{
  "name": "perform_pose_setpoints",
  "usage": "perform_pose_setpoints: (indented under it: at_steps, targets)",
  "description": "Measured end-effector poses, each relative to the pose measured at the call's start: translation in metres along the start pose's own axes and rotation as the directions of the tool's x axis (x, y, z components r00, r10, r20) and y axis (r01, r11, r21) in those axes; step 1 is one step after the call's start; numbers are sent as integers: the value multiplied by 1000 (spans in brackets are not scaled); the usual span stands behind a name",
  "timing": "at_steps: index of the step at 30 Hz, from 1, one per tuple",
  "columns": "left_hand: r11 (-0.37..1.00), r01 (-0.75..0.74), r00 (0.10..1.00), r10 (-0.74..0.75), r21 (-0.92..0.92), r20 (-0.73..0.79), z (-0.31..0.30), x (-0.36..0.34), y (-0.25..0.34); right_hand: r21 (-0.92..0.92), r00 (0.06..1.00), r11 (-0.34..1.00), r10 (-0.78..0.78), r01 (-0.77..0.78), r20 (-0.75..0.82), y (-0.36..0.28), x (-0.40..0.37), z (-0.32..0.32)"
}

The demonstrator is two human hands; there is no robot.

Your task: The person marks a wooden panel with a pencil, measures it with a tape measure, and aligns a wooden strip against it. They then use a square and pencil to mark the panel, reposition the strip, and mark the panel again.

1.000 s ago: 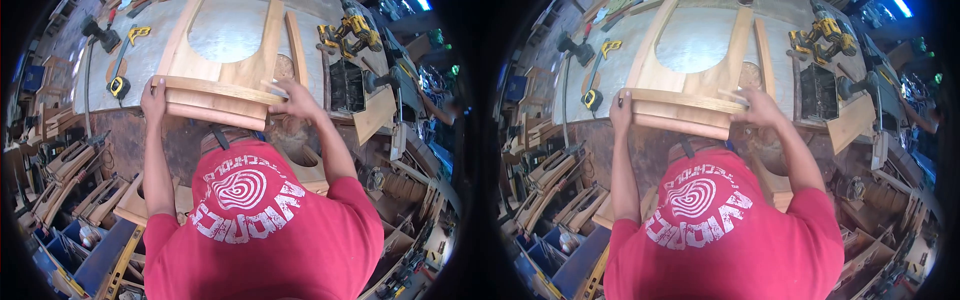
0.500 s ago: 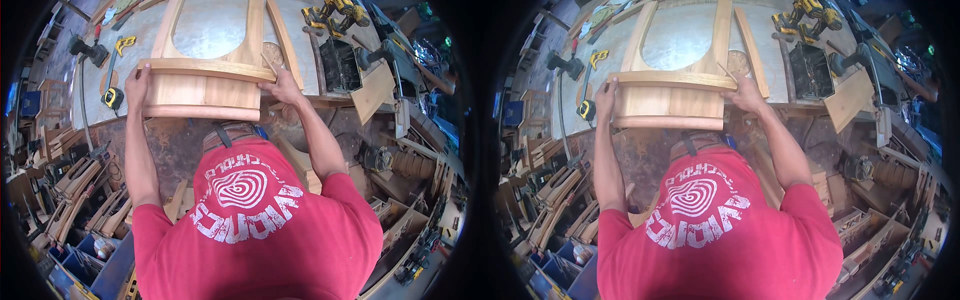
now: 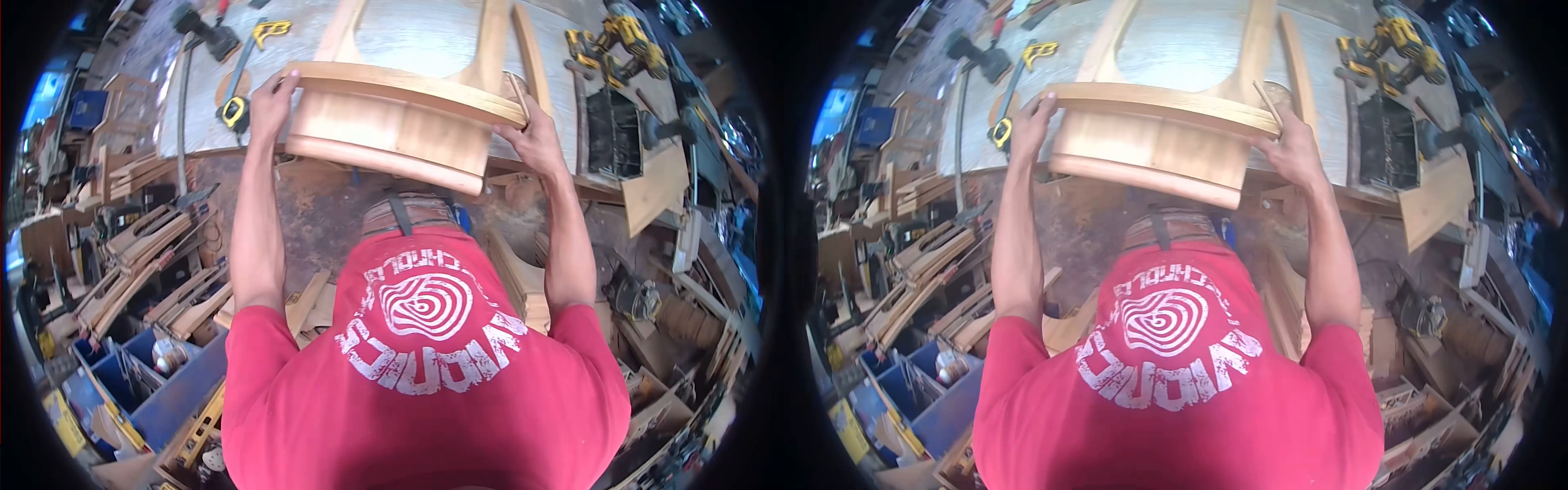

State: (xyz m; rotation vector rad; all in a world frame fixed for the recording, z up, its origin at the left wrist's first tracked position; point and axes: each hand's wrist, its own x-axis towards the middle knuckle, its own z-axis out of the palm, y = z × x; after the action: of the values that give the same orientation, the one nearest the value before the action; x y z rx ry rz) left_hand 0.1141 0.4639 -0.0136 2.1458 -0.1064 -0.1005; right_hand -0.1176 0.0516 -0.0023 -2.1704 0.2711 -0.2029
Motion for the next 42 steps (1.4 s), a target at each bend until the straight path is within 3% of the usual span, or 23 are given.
perform_pose_setpoints:
  at_steps: [2, 13, 16, 19, 25, 31, 37, 42]
  targets:
    - [1000, 7, 1000, -7, -13, 1, 1, 4, -5, -62, 999, 997, 40, -38, 17, 4, -3, 4]
    - [988, 90, 996, -85, -124, 40, 7, -2, -6, -13, 992, 992, 126, -126, 24, 6, -14, 18]
    - [991, 106, 993, -101, -84, 60, 7, -10, -2, 48, 991, 990, 131, -133, 35, 2, -19, 20]
    - [972, 125, 992, -121, -197, 31, 14, -13, -11, -80, 994, 992, 103, -101, 22, 13, -21, 23]
    - [963, 137, 991, -134, -232, 29, 14, -14, -8, 30, 987, 987, 158, -159, 33, 5, -19, 24]
    - [984, 147, 989, -146, -104, 16, 15, -7, -17, 37, 983, 985, 170, -168, -68, 21, -31, 22]
    - [974, 129, 991, -131, -187, 2, 21, 4, -44, 120, 981, 977, 183, -176, -56, 26, -32, 32]
    - [963, 184, 983, -185, -198, 13, 18, -3, -28, 130, 978, 972, 203, -195, -46, 30, -35, 32]
